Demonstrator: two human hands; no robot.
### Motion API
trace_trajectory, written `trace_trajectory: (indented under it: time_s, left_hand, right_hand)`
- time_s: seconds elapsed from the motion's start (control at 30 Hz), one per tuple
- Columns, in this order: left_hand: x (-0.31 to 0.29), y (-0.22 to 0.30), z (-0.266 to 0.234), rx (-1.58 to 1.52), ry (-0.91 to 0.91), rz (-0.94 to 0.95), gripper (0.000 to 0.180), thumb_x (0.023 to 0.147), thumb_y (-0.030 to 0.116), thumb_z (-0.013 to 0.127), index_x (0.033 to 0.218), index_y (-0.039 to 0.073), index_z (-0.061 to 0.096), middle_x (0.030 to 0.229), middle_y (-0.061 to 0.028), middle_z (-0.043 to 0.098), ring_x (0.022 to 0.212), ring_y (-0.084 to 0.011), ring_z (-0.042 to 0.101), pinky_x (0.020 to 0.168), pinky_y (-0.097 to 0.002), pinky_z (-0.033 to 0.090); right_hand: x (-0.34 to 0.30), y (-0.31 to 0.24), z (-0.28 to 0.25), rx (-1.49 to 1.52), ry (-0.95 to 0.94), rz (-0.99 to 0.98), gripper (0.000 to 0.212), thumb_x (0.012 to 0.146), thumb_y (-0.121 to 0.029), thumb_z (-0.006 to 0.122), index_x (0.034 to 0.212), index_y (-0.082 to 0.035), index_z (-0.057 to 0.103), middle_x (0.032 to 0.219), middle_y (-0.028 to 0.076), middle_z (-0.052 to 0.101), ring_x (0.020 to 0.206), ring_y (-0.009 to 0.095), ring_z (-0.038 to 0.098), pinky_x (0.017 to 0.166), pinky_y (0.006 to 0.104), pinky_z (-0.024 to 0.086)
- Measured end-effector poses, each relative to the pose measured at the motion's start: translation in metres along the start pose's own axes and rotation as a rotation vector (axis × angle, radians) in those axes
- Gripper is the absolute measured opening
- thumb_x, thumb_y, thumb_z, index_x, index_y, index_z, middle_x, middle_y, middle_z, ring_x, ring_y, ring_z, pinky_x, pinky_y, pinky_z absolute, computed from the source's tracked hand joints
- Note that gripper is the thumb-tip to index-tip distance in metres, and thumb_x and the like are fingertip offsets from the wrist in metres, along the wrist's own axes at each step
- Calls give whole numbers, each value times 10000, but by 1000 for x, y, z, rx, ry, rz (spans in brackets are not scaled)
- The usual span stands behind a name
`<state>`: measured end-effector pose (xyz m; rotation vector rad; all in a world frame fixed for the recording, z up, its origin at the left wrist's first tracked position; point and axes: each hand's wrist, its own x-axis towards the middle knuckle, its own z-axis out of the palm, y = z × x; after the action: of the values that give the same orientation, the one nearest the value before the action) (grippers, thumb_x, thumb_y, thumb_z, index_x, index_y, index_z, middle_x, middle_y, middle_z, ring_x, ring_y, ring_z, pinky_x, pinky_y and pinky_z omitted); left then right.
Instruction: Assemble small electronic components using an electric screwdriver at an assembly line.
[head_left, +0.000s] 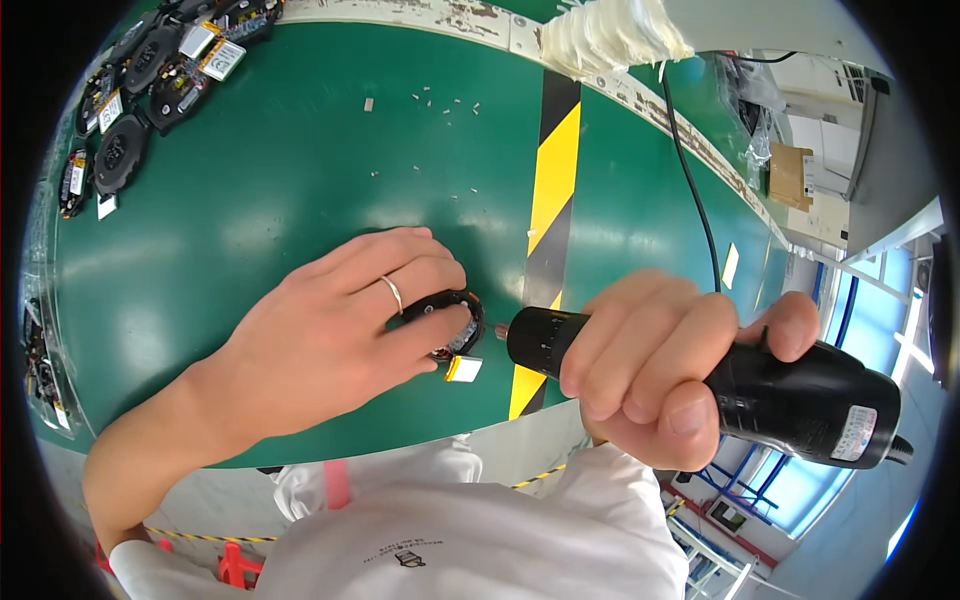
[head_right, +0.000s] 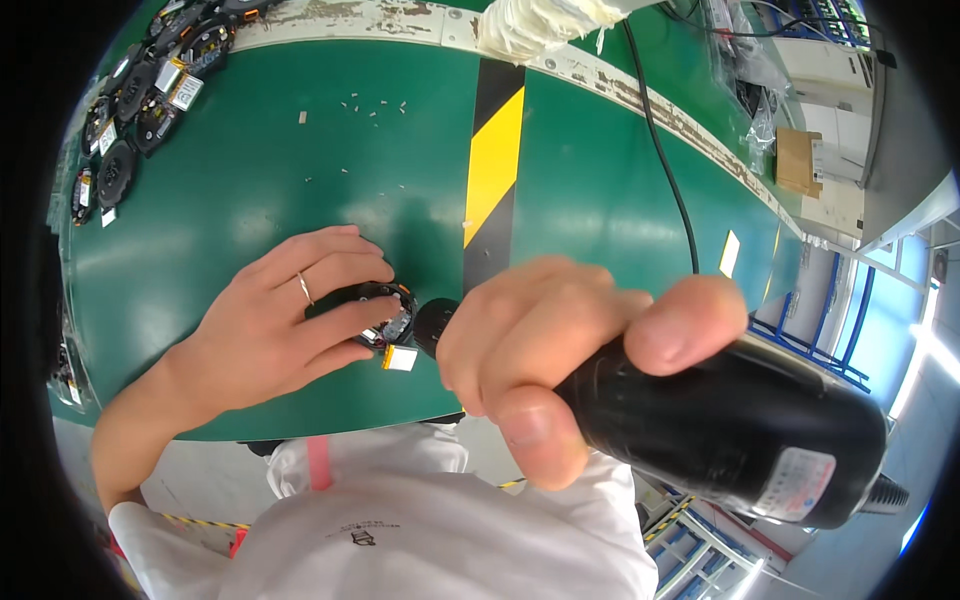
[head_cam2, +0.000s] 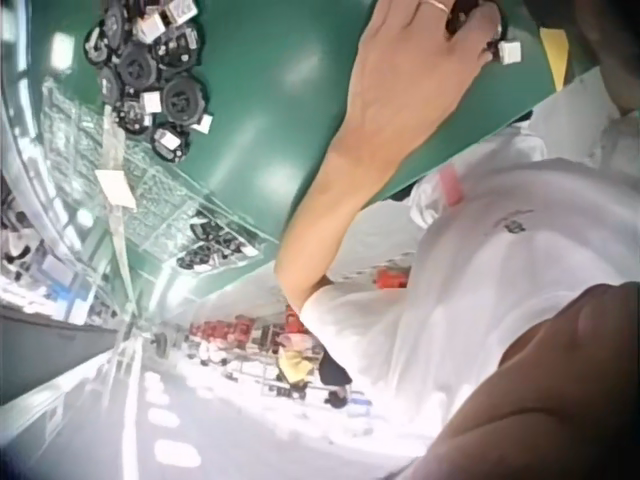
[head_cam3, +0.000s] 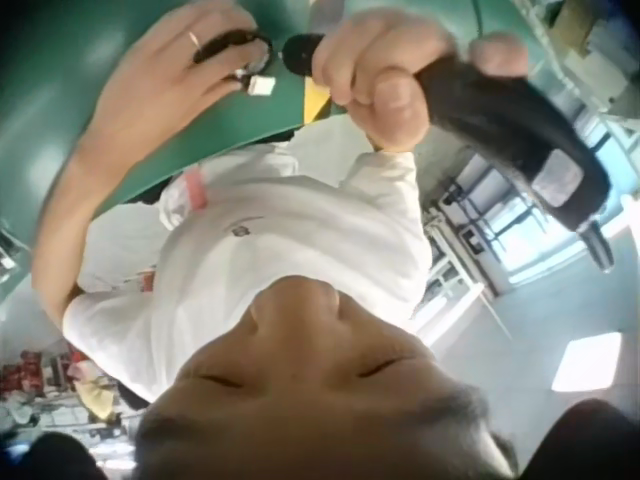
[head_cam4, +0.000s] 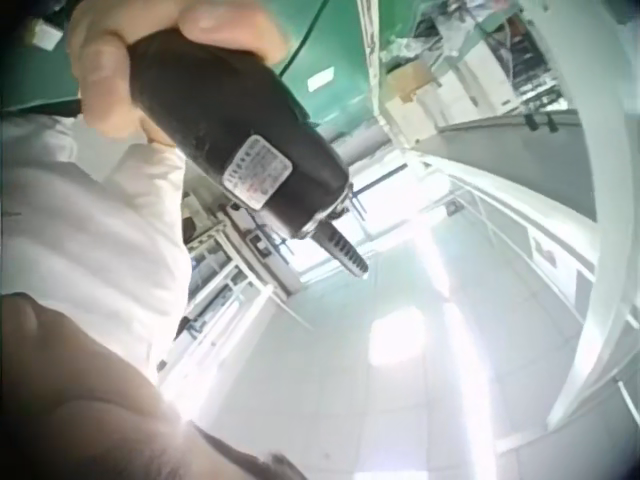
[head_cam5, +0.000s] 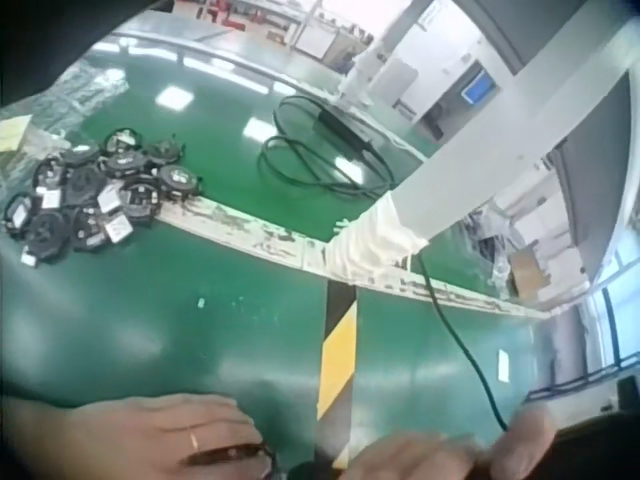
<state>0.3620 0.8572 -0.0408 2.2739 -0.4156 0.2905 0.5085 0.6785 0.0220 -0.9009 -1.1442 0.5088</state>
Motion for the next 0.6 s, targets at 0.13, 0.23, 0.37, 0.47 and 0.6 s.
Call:
trace_trajectory:
  time_s: [0.13,0.23,0.37,0.47,0.6]
  left_hand:
    - [1,2,-1,-16,4,-27,397,746,191,808,1110,53,731,1234,-91,617,1174,-331,604,1030,-459,544]
    - [2,2,-1,-26,2,-32,384,754,191,805,1104,50,735,1235,-93,621,1175,-338,604,1034,-466,541]
    - [2,3,0,-25,9,-44,375,760,195,801,1098,47,737,1229,-97,625,1175,-345,604,1041,-475,538]
    - [1,3,-1,-25,5,-40,373,761,193,799,1095,40,734,1225,-98,624,1173,-349,604,1033,-476,538]
    - [0,0,1,-49,35,-40,373,763,197,796,1091,32,731,1223,-101,622,1169,-353,604,1004,-476,542]
  right_hand:
    - [1,-4,-3,-21,-34,-7,509,959,-17,587,1404,-83,349,721,62,549,451,168,543,397,312,509]
    - [2,-3,-3,19,-61,10,513,966,-25,580,1417,-85,343,735,67,550,448,171,535,402,314,510]
    - [1,-2,-3,23,-63,29,527,965,-26,583,1428,-87,340,738,69,549,447,173,530,399,318,506]
    - [3,-1,-2,-30,-85,16,537,965,-29,588,1436,-85,335,740,70,549,451,175,531,398,319,504]
    - [4,-4,1,-89,-103,26,525,959,-29,561,1431,-79,337,749,74,542,453,177,517,394,316,498]
